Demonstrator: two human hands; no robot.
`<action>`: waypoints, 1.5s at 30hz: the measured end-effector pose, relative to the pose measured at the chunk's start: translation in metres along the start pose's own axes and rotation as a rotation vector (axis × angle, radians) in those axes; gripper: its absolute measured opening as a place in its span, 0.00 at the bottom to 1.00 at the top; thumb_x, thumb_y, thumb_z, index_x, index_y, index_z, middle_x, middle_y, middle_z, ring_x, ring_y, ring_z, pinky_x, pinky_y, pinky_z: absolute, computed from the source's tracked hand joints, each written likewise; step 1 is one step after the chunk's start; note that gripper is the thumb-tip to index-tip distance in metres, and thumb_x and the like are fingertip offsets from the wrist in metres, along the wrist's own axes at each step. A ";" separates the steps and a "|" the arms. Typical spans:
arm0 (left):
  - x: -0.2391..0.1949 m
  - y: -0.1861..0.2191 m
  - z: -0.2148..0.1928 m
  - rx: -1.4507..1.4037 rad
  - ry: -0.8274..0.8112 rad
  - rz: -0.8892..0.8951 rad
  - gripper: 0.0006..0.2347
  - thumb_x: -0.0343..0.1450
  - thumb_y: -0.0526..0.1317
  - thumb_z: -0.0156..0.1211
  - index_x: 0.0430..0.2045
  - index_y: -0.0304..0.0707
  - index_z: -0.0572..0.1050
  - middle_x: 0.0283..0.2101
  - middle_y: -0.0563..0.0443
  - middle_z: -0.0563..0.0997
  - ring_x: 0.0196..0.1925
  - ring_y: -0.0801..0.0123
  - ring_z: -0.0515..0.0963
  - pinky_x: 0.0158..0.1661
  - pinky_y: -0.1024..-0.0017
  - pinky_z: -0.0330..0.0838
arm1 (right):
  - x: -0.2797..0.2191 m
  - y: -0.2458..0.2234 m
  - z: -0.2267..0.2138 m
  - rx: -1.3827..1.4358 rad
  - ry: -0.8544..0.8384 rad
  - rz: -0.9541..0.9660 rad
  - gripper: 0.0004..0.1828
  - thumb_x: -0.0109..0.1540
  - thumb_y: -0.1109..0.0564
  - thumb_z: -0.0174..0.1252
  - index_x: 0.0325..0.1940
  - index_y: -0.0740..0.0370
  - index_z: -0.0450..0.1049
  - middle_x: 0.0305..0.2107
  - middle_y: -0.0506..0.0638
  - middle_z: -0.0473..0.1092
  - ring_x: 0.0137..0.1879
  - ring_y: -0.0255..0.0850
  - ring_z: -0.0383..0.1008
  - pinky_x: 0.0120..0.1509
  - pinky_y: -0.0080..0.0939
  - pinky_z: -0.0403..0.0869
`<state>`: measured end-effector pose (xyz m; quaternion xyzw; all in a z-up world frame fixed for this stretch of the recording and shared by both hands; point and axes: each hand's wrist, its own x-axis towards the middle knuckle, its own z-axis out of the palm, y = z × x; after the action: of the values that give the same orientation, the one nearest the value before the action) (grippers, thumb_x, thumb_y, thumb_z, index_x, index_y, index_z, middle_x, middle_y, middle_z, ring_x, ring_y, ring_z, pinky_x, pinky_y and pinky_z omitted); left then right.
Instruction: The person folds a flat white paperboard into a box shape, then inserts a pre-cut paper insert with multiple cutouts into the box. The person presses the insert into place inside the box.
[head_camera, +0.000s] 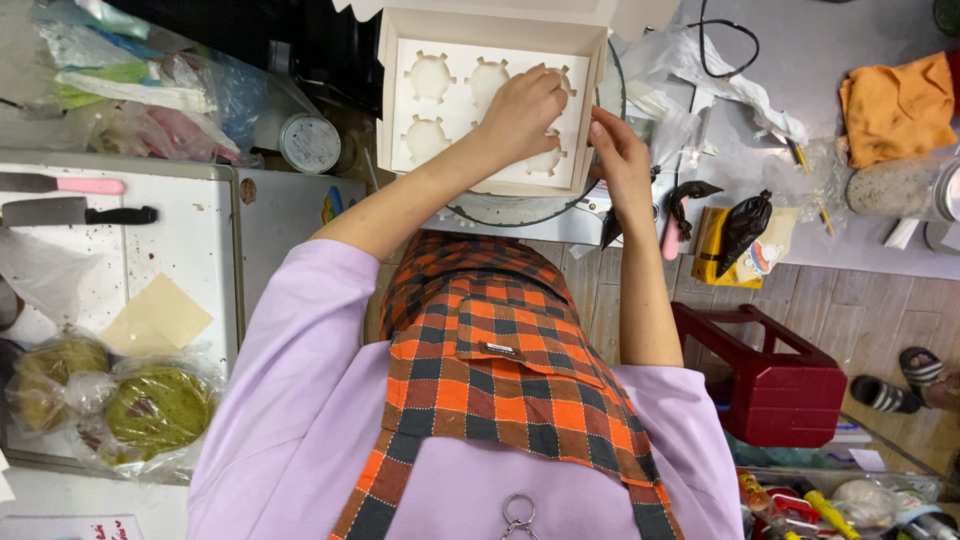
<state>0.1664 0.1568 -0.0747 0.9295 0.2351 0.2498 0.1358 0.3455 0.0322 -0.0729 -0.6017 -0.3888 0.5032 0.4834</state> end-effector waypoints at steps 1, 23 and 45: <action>-0.001 -0.001 0.001 -0.024 0.011 0.023 0.14 0.51 0.37 0.74 0.24 0.31 0.77 0.39 0.43 0.76 0.45 0.53 0.76 0.43 0.61 0.74 | -0.001 -0.001 0.001 -0.017 0.007 -0.004 0.30 0.68 0.42 0.56 0.67 0.65 0.70 0.51 0.54 0.74 0.56 0.37 0.76 0.47 0.36 0.82; 0.012 0.008 -0.004 0.121 -0.087 -0.073 0.28 0.45 0.48 0.82 0.33 0.32 0.76 0.42 0.43 0.73 0.49 0.53 0.71 0.49 0.61 0.66 | 0.060 0.003 -0.009 -0.035 -0.075 -0.132 0.30 0.69 0.55 0.60 0.73 0.68 0.64 0.50 0.50 0.76 0.50 0.32 0.74 0.50 0.31 0.75; -0.014 0.009 -0.004 0.060 -0.070 -0.001 0.28 0.54 0.47 0.74 0.42 0.23 0.75 0.56 0.30 0.72 0.58 0.44 0.69 0.57 0.54 0.63 | 0.041 0.015 -0.002 0.046 -0.043 -0.154 0.23 0.71 0.59 0.56 0.69 0.71 0.67 0.53 0.51 0.74 0.57 0.33 0.73 0.60 0.32 0.72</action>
<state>0.1568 0.1426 -0.0738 0.9412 0.2380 0.2097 0.1159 0.3552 0.0675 -0.0971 -0.5477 -0.4325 0.4863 0.5258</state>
